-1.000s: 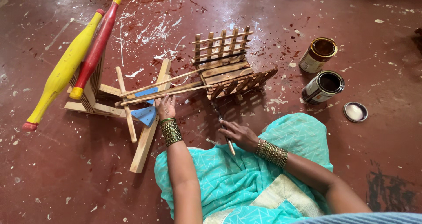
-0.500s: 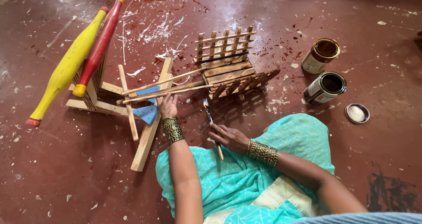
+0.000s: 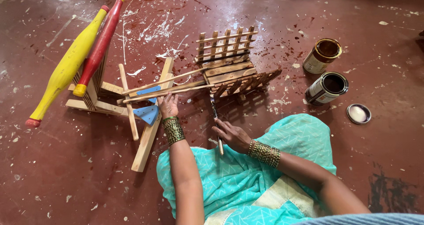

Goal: The person sits on the workshop floor and applies dark stain to small wooden furniture pieces with a brush, holding and repositioning the pieces by hand to coat different surfaces, and dips the brush into a paint can between applications.

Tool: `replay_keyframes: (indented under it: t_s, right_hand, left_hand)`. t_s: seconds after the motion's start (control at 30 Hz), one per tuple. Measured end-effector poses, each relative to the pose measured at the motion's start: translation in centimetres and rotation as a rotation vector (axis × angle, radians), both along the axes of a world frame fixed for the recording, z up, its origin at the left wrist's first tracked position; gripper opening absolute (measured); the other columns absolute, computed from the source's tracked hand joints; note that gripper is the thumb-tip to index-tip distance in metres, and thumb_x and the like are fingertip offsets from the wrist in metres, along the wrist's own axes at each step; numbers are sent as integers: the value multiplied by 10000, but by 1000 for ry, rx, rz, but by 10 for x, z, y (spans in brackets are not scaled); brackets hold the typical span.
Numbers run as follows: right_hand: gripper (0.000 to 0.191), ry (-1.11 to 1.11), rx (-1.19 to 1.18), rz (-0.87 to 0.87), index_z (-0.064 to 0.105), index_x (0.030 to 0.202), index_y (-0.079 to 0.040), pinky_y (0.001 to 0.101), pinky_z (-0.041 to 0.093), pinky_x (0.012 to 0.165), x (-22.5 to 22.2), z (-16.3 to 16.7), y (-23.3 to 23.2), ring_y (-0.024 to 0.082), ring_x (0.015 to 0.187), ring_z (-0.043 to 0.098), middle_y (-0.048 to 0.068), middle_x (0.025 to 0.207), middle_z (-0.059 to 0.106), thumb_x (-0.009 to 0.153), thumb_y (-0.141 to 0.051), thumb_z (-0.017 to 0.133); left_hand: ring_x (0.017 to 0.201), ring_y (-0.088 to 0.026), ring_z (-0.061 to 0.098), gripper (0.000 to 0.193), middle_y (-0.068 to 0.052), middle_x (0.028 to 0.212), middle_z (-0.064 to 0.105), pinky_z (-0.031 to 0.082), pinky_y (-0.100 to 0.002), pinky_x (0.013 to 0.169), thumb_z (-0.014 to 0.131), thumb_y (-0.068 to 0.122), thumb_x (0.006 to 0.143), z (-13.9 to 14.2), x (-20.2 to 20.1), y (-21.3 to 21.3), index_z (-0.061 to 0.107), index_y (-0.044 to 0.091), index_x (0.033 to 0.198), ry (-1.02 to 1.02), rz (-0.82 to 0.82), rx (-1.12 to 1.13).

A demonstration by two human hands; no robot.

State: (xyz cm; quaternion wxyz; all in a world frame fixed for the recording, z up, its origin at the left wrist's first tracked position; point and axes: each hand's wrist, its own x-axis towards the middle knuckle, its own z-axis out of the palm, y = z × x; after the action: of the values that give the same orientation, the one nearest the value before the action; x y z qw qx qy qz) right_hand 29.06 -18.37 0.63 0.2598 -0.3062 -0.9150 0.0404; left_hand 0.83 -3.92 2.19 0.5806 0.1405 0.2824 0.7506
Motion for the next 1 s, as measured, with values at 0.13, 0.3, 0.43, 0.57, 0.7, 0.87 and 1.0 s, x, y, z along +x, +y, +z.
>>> replay_keyframes:
  t_s: [0.13,0.3,0.43,0.57,0.7,0.87,1.0]
  right_hand:
    - [690,-2,6,19,499,1417,-15,415,581,873,5,-3,6,383,1258,577,267,1520,442,787,-155,745]
    - [618,-8,-26,-19,528,1391,-23,418,584,871,19,1,14,367,1219,602,258,1508,472,804,-99,708]
    - [485,39,-52,-102,554,1375,-25,409,583,851,39,2,8,349,1206,620,230,1492,492,906,-60,674]
    - [548,24,20,-106,558,1375,-21,423,587,873,50,0,25,361,1220,610,236,1514,480,833,-15,639]
    - [579,-45,15,-61,557,1378,-25,427,589,849,43,-5,45,354,1209,609,245,1511,476,804,0,630]
    - [520,7,-44,-77,560,1365,-35,423,588,829,34,-9,34,355,1185,619,238,1501,485,853,-47,645]
    - [465,99,-34,-90,567,1356,-52,416,594,839,38,-5,26,358,1192,630,216,1491,510,899,-87,648]
  left_hand:
    - [1282,-333,548,834,-122,1449,496,479,-526,1033,663,-63,891,-4,-1,1,269,223,1568,-7,8,-13]
    - [1280,-312,550,820,-98,1455,497,478,-525,1034,660,-62,892,-3,-5,17,286,224,1564,-3,0,-25]
    - [1279,-295,552,809,-78,1460,498,477,-525,1034,658,-62,894,-8,-9,25,299,224,1561,7,3,-11]
    - [1274,-288,558,811,-73,1469,501,477,-519,1033,661,-59,896,-11,-9,25,299,225,1565,16,-1,4]
    - [1263,-313,568,826,-115,1457,506,491,-520,1034,667,-60,898,-7,-8,24,283,220,1573,-3,-1,-30]
    - [1265,-297,566,844,-111,1456,508,494,-519,1036,667,-61,893,-8,-8,26,272,224,1582,9,1,-24]
    - [1265,-289,570,832,-100,1457,514,494,-525,1039,665,-66,887,-10,-9,26,280,223,1565,5,0,-1]
